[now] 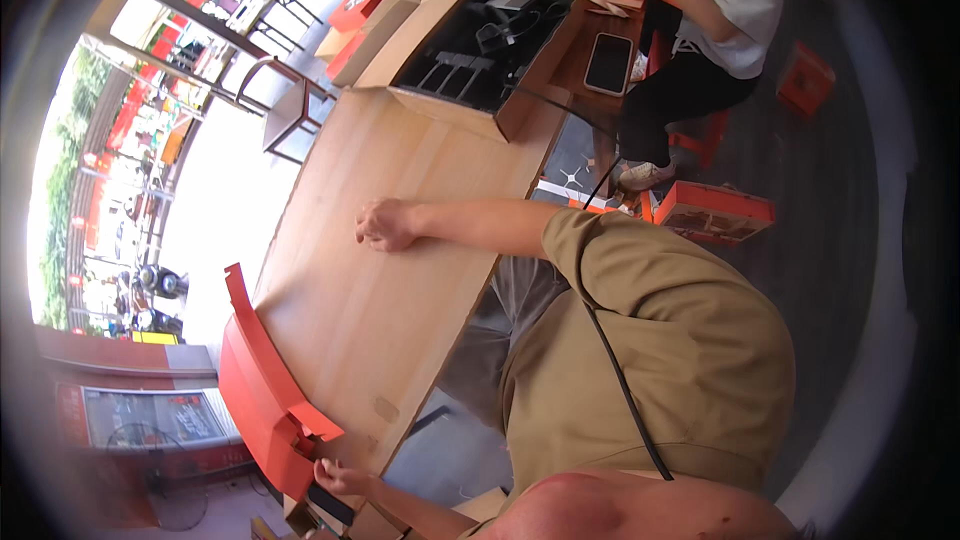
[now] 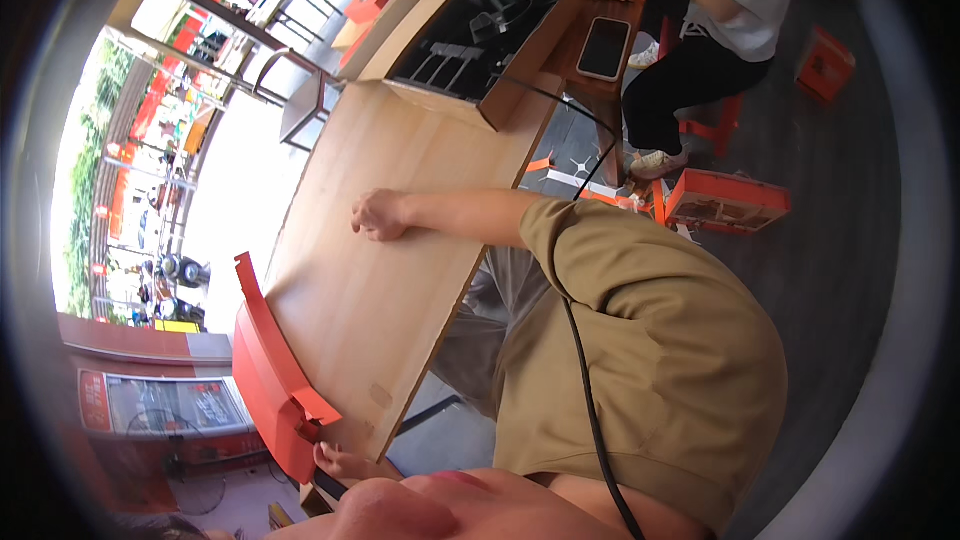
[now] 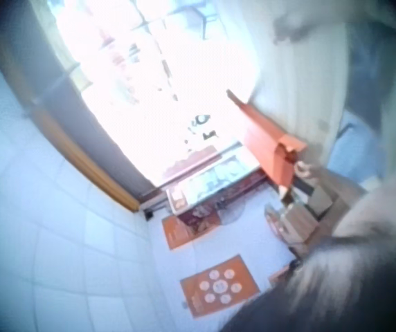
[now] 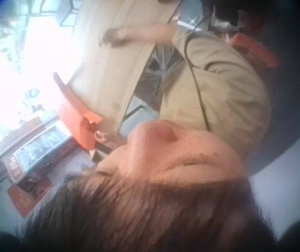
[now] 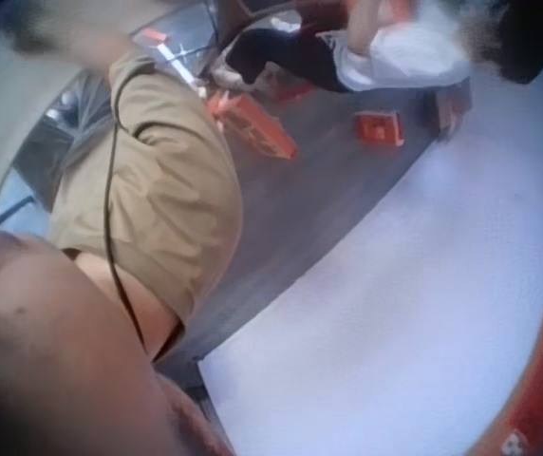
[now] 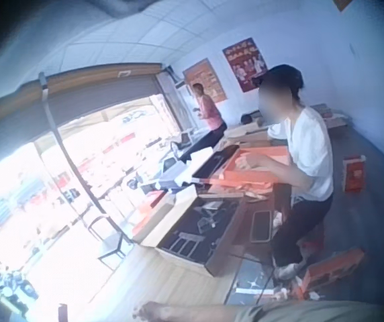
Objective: The person assembles cardboard boxes by folding the sides and flaps into place and then moves the completed box pieces aside.
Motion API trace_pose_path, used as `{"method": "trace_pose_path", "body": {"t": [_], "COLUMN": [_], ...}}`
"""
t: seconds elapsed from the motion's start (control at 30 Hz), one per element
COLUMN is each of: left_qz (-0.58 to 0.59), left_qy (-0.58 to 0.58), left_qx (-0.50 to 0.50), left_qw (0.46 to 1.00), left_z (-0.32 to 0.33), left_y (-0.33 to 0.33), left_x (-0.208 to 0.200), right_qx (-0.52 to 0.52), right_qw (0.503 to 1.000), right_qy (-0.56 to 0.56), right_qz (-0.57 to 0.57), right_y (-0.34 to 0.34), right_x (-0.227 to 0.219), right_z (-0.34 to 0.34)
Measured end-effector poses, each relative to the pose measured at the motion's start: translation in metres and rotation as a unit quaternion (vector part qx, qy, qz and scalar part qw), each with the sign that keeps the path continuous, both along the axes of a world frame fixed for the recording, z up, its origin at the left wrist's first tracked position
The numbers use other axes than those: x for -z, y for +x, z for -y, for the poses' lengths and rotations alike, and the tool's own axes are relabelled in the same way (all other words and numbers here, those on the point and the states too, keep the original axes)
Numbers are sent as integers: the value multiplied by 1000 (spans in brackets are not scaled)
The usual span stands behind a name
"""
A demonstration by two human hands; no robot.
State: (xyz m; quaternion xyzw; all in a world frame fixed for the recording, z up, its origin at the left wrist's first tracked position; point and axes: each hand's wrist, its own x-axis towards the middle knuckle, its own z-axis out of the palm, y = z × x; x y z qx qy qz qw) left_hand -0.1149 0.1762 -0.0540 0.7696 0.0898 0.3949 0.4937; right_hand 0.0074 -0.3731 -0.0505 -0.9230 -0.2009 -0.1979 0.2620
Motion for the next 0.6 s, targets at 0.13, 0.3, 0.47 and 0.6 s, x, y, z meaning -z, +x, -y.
{"method": "trace_pose_path", "body": {"t": [0.13,0.3,0.47,0.6], "left_qz": [-21,-15,-13,-18], "left_qy": [-241,-186,-148,-85], "left_qx": [-20,14,18,-32], "left_qw": [970,982,989,996], "left_z": [-1,2,5,-5], "left_y": [15,15,17,10], "left_x": [0,9,12,17], "right_qx": [17,3,-8,-31], "right_qw": [999,999,996,980], "right_qy": [20,49,91,178], "right_qz": [19,12,-18,-82], "right_y": [-3,-2,-3,-11], "right_x": [0,-4,-3,-17], "right_z": [10,11,20,15]}}
